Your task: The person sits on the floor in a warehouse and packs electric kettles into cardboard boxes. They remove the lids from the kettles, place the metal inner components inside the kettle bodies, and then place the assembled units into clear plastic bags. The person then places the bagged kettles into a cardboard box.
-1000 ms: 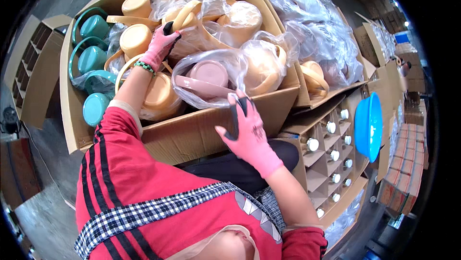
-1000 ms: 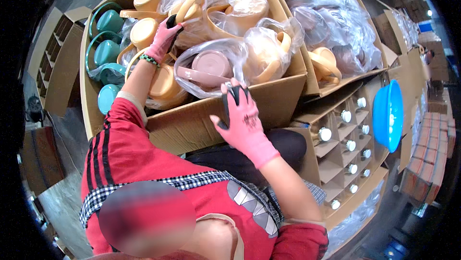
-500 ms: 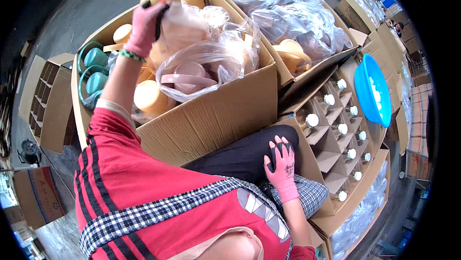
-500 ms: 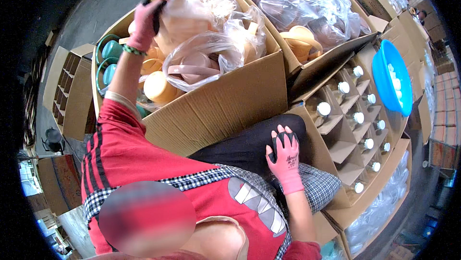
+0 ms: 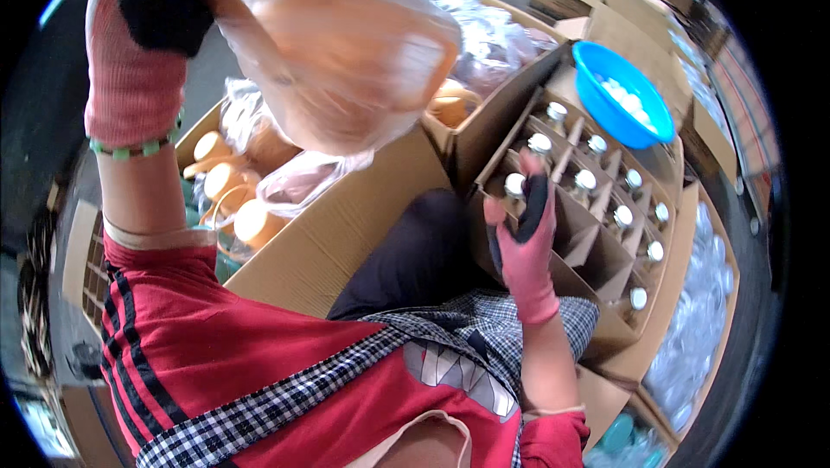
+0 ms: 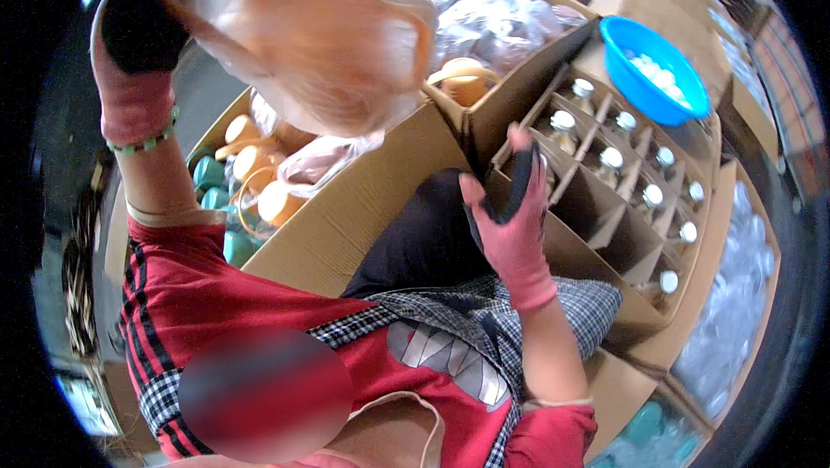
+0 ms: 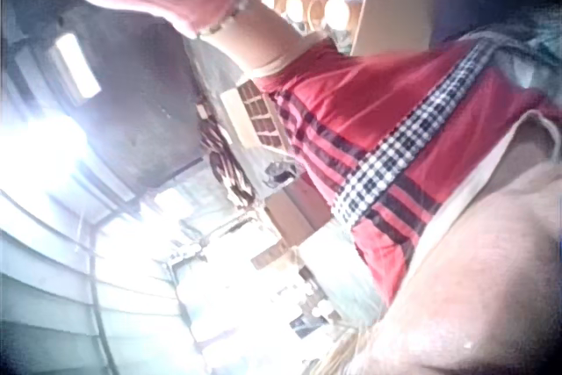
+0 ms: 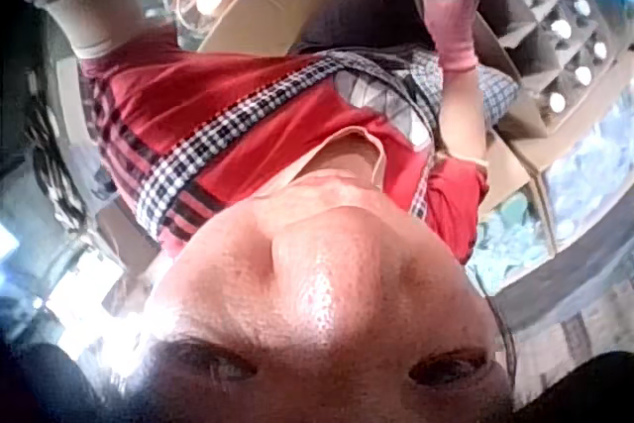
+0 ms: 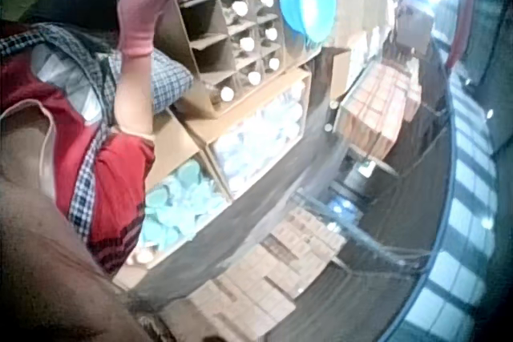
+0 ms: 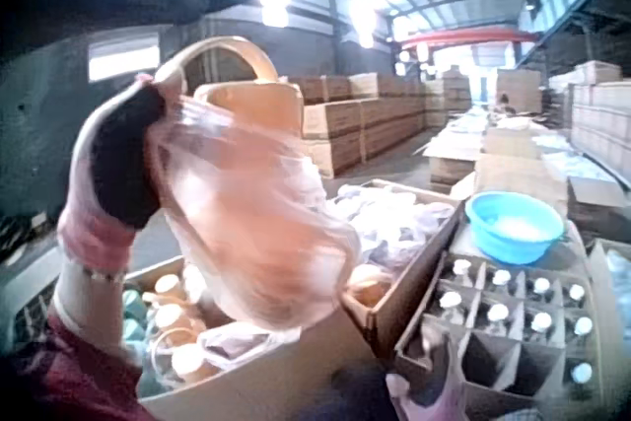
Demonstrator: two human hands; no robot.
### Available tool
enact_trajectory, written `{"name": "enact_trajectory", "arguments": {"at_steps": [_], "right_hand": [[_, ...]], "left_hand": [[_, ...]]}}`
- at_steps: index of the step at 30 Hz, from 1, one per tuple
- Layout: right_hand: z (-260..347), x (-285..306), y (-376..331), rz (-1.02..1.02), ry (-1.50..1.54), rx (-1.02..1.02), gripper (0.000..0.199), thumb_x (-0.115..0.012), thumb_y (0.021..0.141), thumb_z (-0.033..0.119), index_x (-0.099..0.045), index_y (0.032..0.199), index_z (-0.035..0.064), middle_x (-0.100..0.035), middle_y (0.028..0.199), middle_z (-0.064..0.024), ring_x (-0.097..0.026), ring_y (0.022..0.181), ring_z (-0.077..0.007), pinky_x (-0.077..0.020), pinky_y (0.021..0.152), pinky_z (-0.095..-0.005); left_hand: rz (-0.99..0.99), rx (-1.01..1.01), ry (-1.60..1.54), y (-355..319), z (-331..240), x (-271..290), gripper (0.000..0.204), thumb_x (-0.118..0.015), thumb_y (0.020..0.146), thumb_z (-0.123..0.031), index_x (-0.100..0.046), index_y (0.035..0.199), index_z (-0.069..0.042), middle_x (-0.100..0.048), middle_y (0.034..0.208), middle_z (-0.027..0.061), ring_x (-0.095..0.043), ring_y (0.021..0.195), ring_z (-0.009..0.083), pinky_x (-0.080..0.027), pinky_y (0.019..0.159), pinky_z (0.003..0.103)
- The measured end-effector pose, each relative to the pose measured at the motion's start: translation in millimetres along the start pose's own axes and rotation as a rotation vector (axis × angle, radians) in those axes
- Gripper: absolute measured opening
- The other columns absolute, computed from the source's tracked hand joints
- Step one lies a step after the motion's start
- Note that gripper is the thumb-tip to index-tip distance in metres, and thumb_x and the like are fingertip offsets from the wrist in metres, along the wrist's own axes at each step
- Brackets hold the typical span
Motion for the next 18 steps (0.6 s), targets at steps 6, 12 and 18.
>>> {"name": "enact_trajectory", "arguments": {"at_steps": [6,12,18], "right_hand": [[-5,67,0,-0.304,-0.039,-0.353,0.062,-0.069,0.066,0.016,-0.038,0.117,-0.0016,-0.049,0.109,-0.0185,-0.048,0.102,-0.0300,-0.0377,0.088,-0.0375],[-35,100,-89,-0.584,-0.245,-0.551,0.044,-0.062,0.068,0.003,-0.048,0.109,-0.0012,-0.057,0.096,-0.0141,-0.055,0.090,-0.0230,-0.0419,0.080,-0.0317],[-68,107,-138,-0.533,-0.071,-0.588,0.038,-0.060,0.069,0.003,-0.050,0.105,-0.0046,-0.057,0.099,-0.0131,-0.053,0.091,-0.0210,-0.0410,0.080,-0.0312]], "left_hand": [[0.284,0.293,-0.287,-45,19,-37,0.026,-0.049,0.083,-0.014,-0.051,0.105,0.000,-0.056,0.095,0.0061,-0.056,0.084,0.0151,-0.044,0.078,0.027],[0.661,0.534,-0.038,-109,27,-79,0.050,-0.065,0.070,-0.009,-0.044,0.114,0.000,-0.056,0.094,0.0043,-0.051,0.087,0.0110,-0.041,0.078,0.025],[1.195,-0.099,0.254,-220,76,-29,0.041,-0.064,0.067,-0.015,-0.048,0.100,0.003,-0.047,0.106,0.0201,-0.048,0.095,0.0332,-0.037,0.085,0.039]]}}
Point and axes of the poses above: each hand's wrist, its own y-axis towards the middle knuckle, its own x-axis out of the back of the hand, z = x × y, the point moved 1 cm from there along y, towards the middle knuckle
